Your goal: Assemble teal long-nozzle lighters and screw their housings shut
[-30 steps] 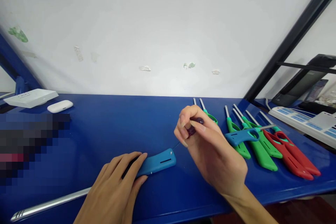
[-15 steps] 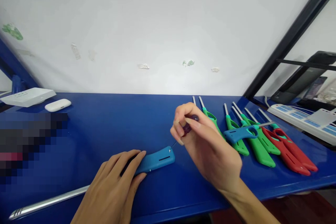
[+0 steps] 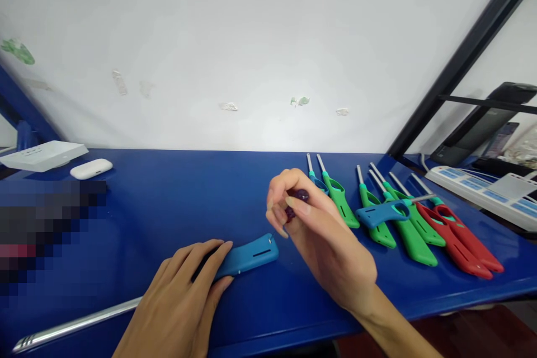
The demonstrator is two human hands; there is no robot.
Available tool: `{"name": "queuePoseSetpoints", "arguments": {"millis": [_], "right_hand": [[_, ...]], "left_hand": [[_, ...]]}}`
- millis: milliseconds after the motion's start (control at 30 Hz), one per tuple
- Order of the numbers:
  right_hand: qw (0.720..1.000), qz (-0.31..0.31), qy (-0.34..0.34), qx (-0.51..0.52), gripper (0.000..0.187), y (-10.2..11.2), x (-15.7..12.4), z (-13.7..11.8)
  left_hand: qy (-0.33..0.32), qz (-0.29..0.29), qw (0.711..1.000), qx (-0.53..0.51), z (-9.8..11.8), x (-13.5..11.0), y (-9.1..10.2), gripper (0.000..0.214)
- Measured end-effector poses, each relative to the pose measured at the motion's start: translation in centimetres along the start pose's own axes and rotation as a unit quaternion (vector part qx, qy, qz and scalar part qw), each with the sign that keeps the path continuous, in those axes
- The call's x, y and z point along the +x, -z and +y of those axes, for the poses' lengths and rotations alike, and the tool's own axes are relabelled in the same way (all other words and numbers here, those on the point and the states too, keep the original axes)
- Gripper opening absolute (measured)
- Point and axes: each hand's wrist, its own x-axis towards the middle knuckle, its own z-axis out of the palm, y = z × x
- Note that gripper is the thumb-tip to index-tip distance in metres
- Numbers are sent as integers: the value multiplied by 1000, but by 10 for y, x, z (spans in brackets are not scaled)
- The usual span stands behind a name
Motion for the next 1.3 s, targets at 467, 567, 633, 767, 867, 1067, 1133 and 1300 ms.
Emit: {"name": "queuePoseSetpoints", "arguments": {"millis": [467,567,633,767,867,1067,1133,1300], "right_hand": [[1000,0,-25,7,23,2,-2,4],[1000,-4,-14,-3,33,3,0,9],[999,-4,-1,-39,36,5,1,12],[976,31,52,-211,30,10,2,14],[951,74,87,-289,23,10,0,12],[926,106,127,-340,17,5,-3,10],[931,99,120,-331,24,6,-4,11],[958,72,105,-258,35,13,-6,12]], "left_hand": [[-8,13,1000,8,2,4,4,39],[-13,10,1000,8,0,2,3,38],[-13,6,1000,7,-2,0,1,38],[-12,-19,1000,13,-4,-6,-2,36],[-7,-35,999,19,-4,-8,-3,37],[-8,-46,999,8,-4,-9,-2,37],[-9,-45,999,8,-5,-9,-3,37],[-12,-50,999,6,-6,-10,-3,37]]}}
